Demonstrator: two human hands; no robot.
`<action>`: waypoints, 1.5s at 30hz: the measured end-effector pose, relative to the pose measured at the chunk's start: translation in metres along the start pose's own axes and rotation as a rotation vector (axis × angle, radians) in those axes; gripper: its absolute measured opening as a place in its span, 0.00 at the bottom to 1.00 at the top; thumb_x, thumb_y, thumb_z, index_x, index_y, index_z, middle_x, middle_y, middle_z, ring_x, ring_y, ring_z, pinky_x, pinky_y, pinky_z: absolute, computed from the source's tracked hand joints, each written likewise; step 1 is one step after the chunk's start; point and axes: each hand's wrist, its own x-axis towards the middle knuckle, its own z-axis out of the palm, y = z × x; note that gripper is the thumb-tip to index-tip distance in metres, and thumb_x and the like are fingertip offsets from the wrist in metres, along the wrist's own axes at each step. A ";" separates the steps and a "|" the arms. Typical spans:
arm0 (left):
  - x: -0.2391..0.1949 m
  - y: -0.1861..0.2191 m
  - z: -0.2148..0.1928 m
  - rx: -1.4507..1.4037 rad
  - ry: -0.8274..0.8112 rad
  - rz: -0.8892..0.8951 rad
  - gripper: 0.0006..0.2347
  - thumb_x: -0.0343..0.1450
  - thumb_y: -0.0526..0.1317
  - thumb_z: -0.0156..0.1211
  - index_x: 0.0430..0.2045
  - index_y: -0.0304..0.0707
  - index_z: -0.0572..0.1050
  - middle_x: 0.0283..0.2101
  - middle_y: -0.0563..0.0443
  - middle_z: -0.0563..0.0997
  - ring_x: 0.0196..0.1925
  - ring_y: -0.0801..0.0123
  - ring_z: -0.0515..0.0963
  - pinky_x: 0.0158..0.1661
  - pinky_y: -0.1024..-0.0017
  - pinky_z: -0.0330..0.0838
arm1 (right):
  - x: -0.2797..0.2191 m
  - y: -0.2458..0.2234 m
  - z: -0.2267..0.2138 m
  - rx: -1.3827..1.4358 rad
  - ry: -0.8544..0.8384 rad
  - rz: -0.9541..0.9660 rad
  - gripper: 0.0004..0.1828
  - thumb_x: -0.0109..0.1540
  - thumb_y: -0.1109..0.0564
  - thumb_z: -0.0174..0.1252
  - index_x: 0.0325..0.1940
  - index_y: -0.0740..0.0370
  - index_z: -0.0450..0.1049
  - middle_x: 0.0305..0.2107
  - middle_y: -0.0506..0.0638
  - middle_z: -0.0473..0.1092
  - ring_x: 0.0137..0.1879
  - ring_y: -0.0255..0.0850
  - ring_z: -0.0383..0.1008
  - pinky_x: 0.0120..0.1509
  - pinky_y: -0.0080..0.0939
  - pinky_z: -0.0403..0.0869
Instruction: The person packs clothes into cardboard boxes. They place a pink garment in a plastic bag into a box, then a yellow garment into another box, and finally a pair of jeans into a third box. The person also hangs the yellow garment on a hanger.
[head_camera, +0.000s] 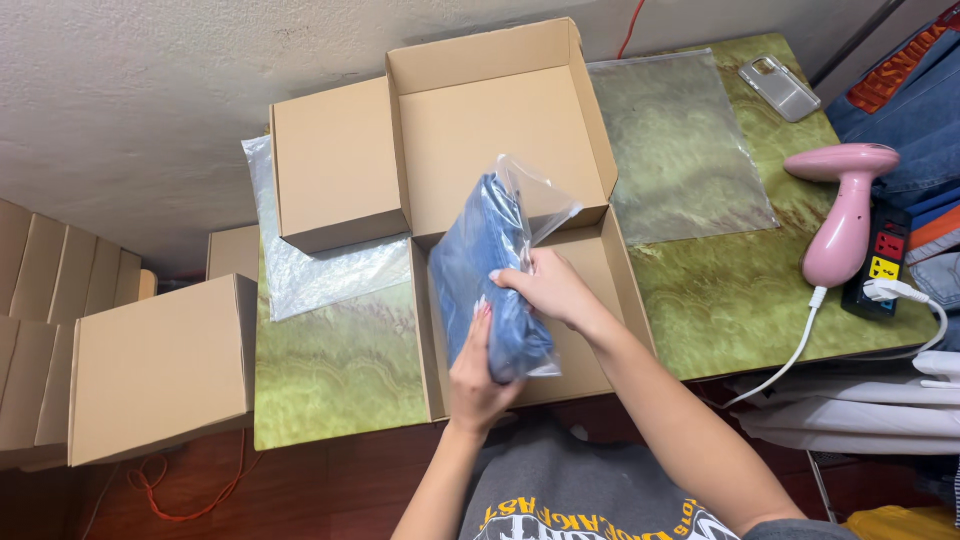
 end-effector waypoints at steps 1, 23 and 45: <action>0.011 0.008 -0.016 -0.063 0.066 -0.011 0.40 0.63 0.41 0.84 0.75 0.35 0.74 0.71 0.37 0.82 0.71 0.46 0.83 0.69 0.56 0.79 | -0.001 -0.005 -0.001 0.068 0.005 -0.054 0.19 0.60 0.41 0.76 0.34 0.60 0.85 0.23 0.58 0.80 0.32 0.47 0.84 0.45 0.51 0.84; 0.026 -0.091 -0.040 -1.184 0.298 -0.950 0.17 0.83 0.46 0.66 0.66 0.44 0.78 0.60 0.47 0.89 0.60 0.62 0.88 0.63 0.55 0.83 | -0.063 -0.039 -0.175 0.063 0.429 -0.724 0.05 0.68 0.62 0.80 0.46 0.58 0.89 0.14 0.40 0.66 0.23 0.23 0.60 0.29 0.23 0.61; 0.159 0.038 -0.153 -0.761 -0.059 -0.210 0.17 0.90 0.49 0.46 0.52 0.38 0.82 0.53 0.47 0.87 0.71 0.54 0.85 0.73 0.60 0.74 | -0.076 -0.081 -0.119 -0.532 -0.152 -1.137 0.12 0.66 0.49 0.76 0.31 0.51 0.83 0.19 0.39 0.72 0.24 0.34 0.67 0.30 0.41 0.66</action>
